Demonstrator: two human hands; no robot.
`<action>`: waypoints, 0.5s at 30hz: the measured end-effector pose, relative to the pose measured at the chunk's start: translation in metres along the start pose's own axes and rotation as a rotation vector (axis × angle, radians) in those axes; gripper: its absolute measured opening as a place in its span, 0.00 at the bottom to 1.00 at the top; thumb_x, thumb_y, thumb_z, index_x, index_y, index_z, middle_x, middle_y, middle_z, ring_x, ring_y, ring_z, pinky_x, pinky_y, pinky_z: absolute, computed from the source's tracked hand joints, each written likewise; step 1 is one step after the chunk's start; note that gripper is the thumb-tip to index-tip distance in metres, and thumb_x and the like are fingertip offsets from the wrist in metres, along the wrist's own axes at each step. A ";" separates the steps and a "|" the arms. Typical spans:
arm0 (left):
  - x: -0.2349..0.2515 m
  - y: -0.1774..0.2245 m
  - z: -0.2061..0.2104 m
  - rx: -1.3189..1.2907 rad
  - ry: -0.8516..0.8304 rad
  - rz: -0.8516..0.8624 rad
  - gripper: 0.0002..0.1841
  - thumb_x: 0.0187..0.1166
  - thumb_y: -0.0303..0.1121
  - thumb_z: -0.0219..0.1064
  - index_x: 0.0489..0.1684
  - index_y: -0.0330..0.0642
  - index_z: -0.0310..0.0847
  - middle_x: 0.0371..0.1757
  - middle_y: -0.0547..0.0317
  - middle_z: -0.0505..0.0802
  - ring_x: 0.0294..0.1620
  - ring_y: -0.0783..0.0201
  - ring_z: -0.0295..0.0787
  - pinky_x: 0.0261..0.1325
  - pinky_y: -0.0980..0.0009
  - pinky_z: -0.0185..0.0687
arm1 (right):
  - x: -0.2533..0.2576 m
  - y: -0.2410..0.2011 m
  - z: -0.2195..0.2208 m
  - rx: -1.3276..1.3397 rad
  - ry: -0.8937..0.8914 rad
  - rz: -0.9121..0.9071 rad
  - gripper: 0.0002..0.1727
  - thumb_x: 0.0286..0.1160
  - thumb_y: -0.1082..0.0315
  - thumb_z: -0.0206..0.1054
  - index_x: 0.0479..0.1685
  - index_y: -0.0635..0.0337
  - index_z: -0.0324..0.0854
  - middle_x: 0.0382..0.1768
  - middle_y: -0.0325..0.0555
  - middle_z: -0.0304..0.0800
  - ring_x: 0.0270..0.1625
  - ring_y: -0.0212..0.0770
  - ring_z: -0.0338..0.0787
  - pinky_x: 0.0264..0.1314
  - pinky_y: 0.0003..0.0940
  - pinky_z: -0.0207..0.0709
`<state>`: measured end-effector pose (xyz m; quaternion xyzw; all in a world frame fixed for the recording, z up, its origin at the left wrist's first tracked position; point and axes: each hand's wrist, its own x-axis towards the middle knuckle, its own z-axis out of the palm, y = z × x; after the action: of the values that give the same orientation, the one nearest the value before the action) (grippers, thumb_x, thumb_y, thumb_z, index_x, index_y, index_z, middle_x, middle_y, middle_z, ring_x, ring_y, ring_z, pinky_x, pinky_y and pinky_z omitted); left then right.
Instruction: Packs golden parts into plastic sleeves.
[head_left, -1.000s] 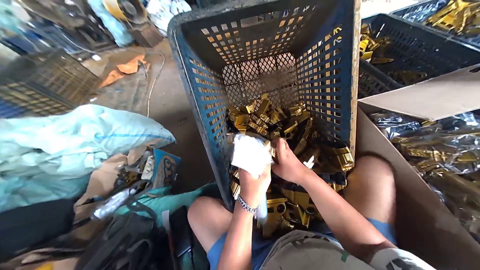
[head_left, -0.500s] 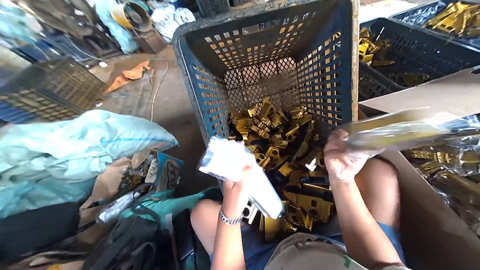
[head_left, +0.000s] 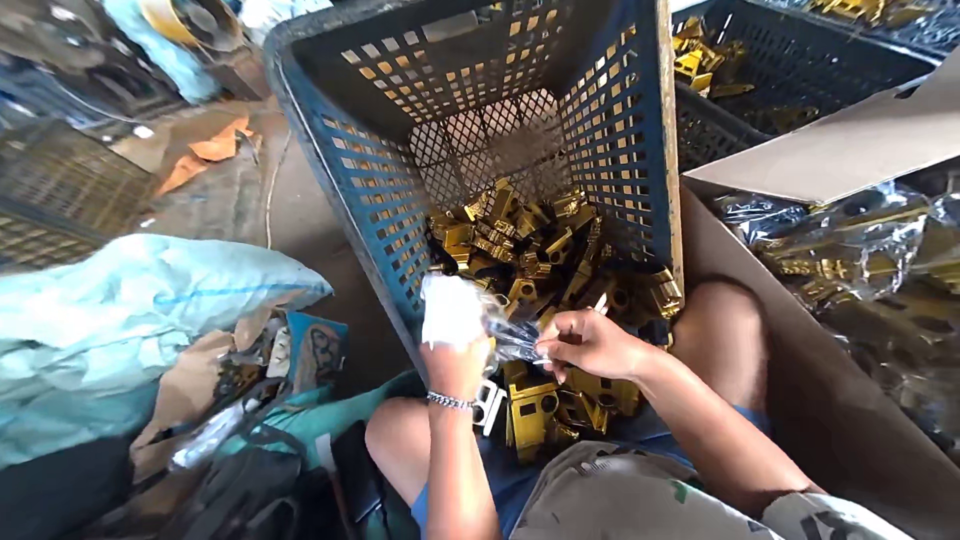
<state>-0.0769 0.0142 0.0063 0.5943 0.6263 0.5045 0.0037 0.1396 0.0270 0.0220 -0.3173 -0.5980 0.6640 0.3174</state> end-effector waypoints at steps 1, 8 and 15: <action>0.001 -0.006 -0.002 0.050 0.081 0.007 0.22 0.63 0.31 0.75 0.46 0.15 0.82 0.43 0.29 0.92 0.47 0.44 0.93 0.56 0.47 0.84 | -0.002 0.002 0.000 0.043 0.051 0.005 0.04 0.78 0.71 0.69 0.36 0.59 0.80 0.25 0.30 0.88 0.23 0.24 0.87 0.30 0.22 0.85; -0.015 0.048 -0.012 -0.789 -0.559 -0.397 0.25 0.49 0.22 0.86 0.47 0.36 0.82 0.36 0.72 0.93 0.39 0.80 0.90 0.51 0.79 0.88 | 0.008 -0.012 0.002 -0.231 -0.146 -0.073 0.19 0.57 0.67 0.84 0.17 0.55 0.74 0.15 0.26 0.77 0.15 0.16 0.73 0.18 0.14 0.66; 0.005 0.049 -0.003 -0.844 -0.297 -0.421 0.18 0.51 0.17 0.81 0.38 0.40 0.82 0.28 0.68 0.90 0.32 0.75 0.88 0.44 0.76 0.88 | 0.028 -0.042 -0.030 -0.399 -0.085 -0.058 0.19 0.72 0.65 0.78 0.19 0.56 0.73 0.15 0.28 0.77 0.18 0.18 0.77 0.25 0.14 0.74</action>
<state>-0.0438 0.0057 0.0417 0.4670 0.4667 0.6122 0.4351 0.1486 0.0706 0.0607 -0.3281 -0.7396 0.5356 0.2417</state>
